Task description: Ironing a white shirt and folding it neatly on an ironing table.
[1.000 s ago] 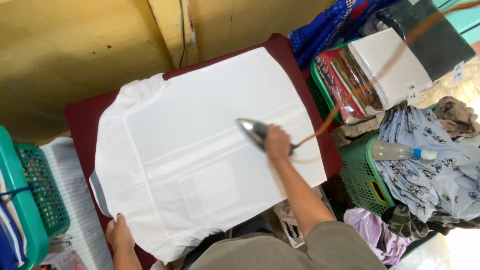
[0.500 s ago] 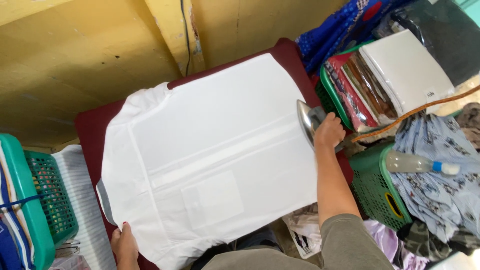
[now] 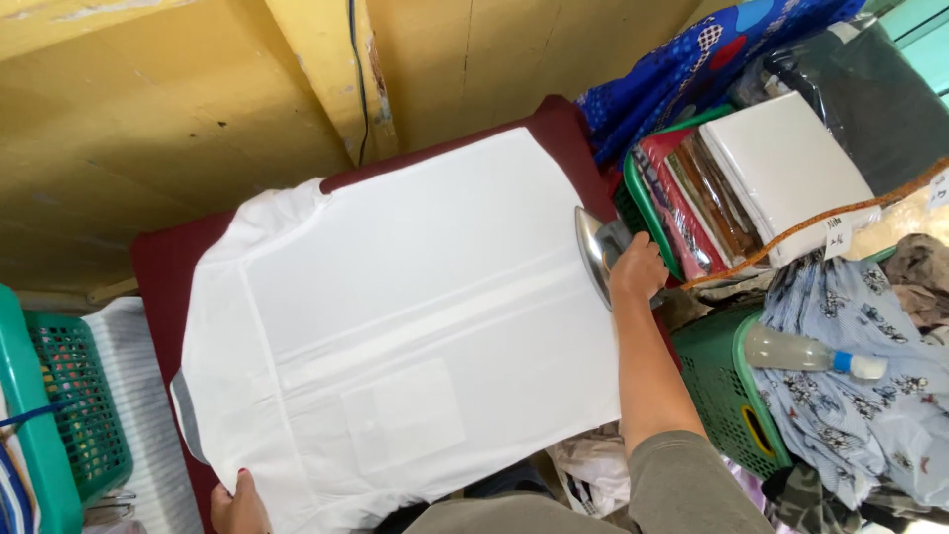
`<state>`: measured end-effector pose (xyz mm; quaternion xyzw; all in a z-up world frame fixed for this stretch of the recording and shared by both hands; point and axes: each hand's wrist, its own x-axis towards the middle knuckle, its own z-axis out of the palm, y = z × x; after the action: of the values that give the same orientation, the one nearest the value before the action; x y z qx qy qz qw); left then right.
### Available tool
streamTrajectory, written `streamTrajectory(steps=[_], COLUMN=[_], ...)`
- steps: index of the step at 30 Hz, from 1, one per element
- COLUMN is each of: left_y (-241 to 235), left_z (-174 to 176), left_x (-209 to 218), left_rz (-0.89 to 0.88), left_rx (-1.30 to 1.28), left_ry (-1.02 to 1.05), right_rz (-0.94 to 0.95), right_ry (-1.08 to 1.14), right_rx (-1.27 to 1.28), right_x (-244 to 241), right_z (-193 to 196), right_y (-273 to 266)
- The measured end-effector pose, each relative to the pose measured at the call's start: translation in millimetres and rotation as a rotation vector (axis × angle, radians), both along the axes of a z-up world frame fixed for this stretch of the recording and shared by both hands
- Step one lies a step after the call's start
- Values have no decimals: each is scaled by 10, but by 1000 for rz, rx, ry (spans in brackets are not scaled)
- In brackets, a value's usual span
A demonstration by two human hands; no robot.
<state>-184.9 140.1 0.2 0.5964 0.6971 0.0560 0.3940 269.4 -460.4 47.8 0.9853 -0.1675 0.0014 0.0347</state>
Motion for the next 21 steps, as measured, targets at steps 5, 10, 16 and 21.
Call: streamTrajectory(steps=[5, 10, 16, 21], left_y=[-77, -144, -190, -527], left_z=[-40, -153, -170, 348], left_x=[-106, -155, -382, 620], left_rz=[7, 54, -291, -1001], left_rx=[16, 24, 747, 676], left_ry=[-73, -13, 212, 617], right_rz=[26, 56, 324, 763], right_ry=[-47, -44, 21, -28], right_rx=[-19, -18, 159, 373], right_x=[-145, 121, -84, -315], right_z=[-54, -28, 399, 757], right_y=[-42, -91, -196, 121])
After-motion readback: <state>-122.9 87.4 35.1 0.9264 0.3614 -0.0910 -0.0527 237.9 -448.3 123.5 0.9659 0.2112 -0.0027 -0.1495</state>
